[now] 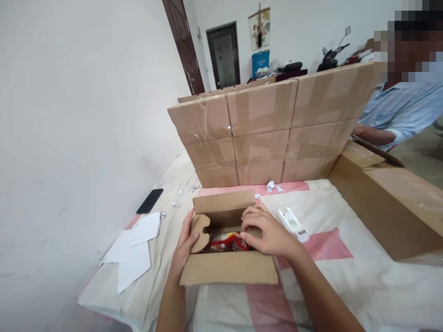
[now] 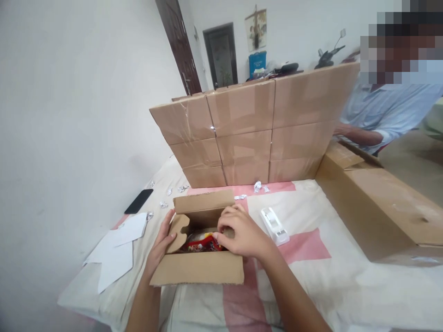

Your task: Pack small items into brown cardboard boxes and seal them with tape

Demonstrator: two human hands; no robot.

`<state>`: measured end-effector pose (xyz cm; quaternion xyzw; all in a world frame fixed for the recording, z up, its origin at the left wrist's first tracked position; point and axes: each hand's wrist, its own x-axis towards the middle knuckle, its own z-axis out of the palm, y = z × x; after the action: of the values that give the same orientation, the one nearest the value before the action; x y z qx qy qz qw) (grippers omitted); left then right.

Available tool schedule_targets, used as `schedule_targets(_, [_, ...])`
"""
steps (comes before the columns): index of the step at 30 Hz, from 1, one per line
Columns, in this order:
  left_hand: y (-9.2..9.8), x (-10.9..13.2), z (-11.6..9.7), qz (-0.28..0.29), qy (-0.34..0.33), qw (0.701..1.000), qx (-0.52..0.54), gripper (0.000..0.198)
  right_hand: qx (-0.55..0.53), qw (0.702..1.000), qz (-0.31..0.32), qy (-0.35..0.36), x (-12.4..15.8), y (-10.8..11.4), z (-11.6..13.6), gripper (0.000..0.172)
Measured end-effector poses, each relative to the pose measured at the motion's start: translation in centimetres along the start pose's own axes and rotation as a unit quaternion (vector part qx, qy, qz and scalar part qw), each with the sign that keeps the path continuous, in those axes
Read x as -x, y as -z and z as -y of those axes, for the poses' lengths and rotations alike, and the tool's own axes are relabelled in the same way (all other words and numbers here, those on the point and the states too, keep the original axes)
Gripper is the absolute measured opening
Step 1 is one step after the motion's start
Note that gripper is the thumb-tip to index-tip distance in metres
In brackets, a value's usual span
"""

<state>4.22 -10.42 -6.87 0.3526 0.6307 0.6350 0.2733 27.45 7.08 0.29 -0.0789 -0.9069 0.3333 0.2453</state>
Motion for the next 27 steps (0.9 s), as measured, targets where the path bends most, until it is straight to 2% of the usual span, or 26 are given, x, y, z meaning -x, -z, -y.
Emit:
schedule_targets(2, [-0.7, -0.2, -0.1, -0.011, 0.004, 1.000, 0.020, 0.085, -0.052, 0.997, -0.046, 0.040, 0.3, -0.1, -1.0, 0.015])
schedule_targets(4, [-1.2, -0.5, -0.3, -0.026, 0.011, 0.999, 0.025, 0.092, -0.079, 0.992, -0.079, 0.050, 0.8, -0.4, -1.9, 0.011])
schedule_targets(6, [-1.3, -0.8, -0.4, -0.036, 0.020, 0.999, 0.023, 0.094, -0.086, 0.990, -0.106, 0.035, 1.3, -1.0, -2.6, 0.023])
schedule_targets(8, [-1.0, -1.3, -0.2, -0.036, 0.018, 0.999, 0.000, 0.084, -0.093, 0.979, -0.179, 0.035, 1.7, -1.8, -3.0, 0.034])
schedule_targets(11, [-0.3, -2.0, 0.5, -0.052, -0.015, 0.995, -0.085, 0.056, -0.078, 0.927, -0.358, 0.077, 2.2, -2.0, -3.3, 0.026])
schedule_targets(12, [-0.2, -2.1, 0.8, -0.066, -0.024, 0.992, -0.102, 0.052, -0.069, 0.918, -0.382, 0.080, 2.3, -1.5, -3.4, 0.024])
schedule_targets(13, [-0.3, -2.0, 0.9, -0.081, -0.027, 0.991, -0.106, 0.052, -0.064, 0.923, -0.373, 0.071, 2.5, -0.8, -3.4, 0.026])
schedule_targets(14, [-0.6, -1.9, 1.0, -0.090, -0.021, 0.991, -0.098, 0.052, -0.065, 0.941, -0.328, 0.048, 2.8, 0.3, -3.5, 0.032])
schedule_targets(16, [-1.4, -1.3, 0.8, -0.102, -0.002, 0.992, -0.069, 0.050, -0.088, 0.983, -0.158, -0.018, 3.6, 2.6, -3.6, 0.055])
schedule_targets(17, [-1.8, -1.0, 0.6, -0.106, 0.009, 0.993, -0.052, 0.048, -0.100, 0.992, -0.063, -0.052, 4.1, 3.7, -3.7, 0.070])
schedule_targets(18, [-2.4, -0.7, 0.3, -0.109, 0.021, 0.993, -0.034, 0.047, -0.109, 0.991, 0.017, -0.080, 4.5, 4.4, -3.7, 0.083])
schedule_targets(19, [-2.9, -0.4, 0.0, -0.112, 0.034, 0.993, -0.014, 0.046, -0.113, 0.986, 0.071, -0.100, 4.8, 4.8, -3.8, 0.093])
schedule_targets(20, [-3.4, -0.2, -0.3, -0.117, 0.043, 0.992, 0.009, 0.045, -0.115, 0.982, 0.096, -0.112, 5.0, 4.8, -3.8, 0.101])
schedule_targets(22, [-4.2, -0.1, -0.6, -0.133, 0.048, 0.989, 0.046, 0.044, -0.120, 0.983, 0.063, -0.126, 4.7, 3.6, -3.8, 0.104])
schedule_targets(25, [-4.9, 0.0, -0.6, -0.143, 0.027, 0.987, 0.062, 0.052, -0.151, 0.974, -0.072, -0.156, 3.4, 0.8, -3.9, 0.072])
schedule_targets(27, [-4.9, 0.2, -0.3, -0.123, 0.022, 0.991, 0.053, 0.053, -0.169, 0.963, -0.122, -0.173, 2.6, -0.7, -4.0, 0.062])
